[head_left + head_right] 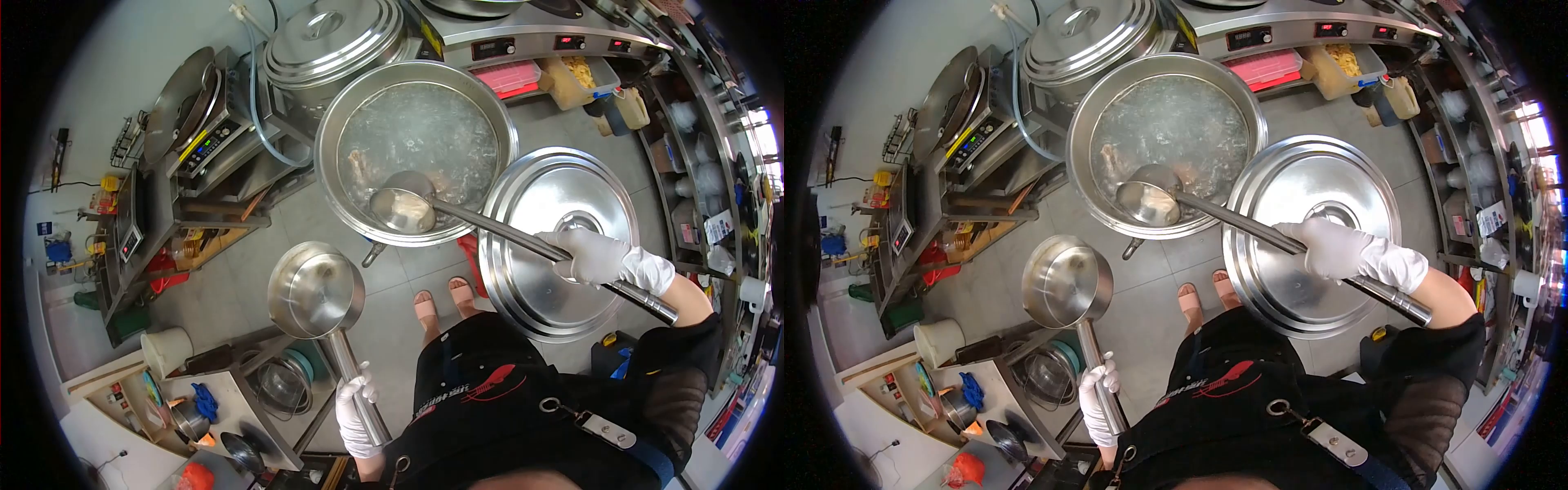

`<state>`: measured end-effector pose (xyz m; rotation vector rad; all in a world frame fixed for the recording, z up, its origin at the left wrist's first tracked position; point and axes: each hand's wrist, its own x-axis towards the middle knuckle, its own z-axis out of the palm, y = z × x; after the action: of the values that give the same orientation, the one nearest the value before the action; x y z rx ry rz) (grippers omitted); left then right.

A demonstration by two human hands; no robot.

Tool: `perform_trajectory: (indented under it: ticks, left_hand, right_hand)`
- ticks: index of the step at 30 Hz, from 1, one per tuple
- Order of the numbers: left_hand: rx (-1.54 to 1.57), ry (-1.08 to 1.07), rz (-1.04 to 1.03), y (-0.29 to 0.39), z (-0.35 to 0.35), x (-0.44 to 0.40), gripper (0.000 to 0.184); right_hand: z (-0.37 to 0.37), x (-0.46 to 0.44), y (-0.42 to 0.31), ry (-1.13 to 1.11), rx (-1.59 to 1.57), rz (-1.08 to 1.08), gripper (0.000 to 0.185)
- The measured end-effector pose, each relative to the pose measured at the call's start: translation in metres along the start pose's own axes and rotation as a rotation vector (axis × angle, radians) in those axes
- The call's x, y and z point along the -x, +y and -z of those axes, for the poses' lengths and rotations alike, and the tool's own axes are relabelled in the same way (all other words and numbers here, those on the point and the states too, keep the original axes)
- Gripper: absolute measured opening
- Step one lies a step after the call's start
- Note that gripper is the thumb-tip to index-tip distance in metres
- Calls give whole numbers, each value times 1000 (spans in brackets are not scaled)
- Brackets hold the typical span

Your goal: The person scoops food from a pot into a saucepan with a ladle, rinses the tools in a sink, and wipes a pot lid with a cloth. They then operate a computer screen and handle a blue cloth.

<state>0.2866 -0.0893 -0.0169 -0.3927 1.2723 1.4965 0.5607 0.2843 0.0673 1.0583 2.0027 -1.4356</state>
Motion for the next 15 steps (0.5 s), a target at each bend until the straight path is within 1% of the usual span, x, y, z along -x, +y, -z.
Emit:
perform_trajectory:
  ticks: [1,2,4,5,7,8,11,13,15]
  left_hand:
    - [12,-9,4,0,0,0,42]
    - [23,-18,9,0,0,0,43]
    - [18,-34,14,-1,5,-1,43]
    - [15,-50,19,-1,6,-2,43]
    - [9,-53,9,-1,4,-1,43]
    - [4,-54,-1,-1,4,0,43]
    - [1,-64,-9,-3,6,0,43]
    - [5,-71,-14,-3,7,0,43]
    - [8,-81,-18,-4,6,-1,43]
  right_hand:
    - [3,-2,-4,-62,-55,-141,46]
    - [5,-5,-6,-62,-55,-141,46]
    - [9,-10,-7,-54,-229,48,38]
    - [10,-12,-3,-53,-230,47,38]
    - [10,-16,8,-134,-627,-39,28]
    - [11,-13,3,-142,-688,-38,22]
    - [12,-11,7,-145,-743,5,22]
    - [15,-5,2,-117,-691,-1,24]
    - [18,4,5,-72,-787,-6,24]
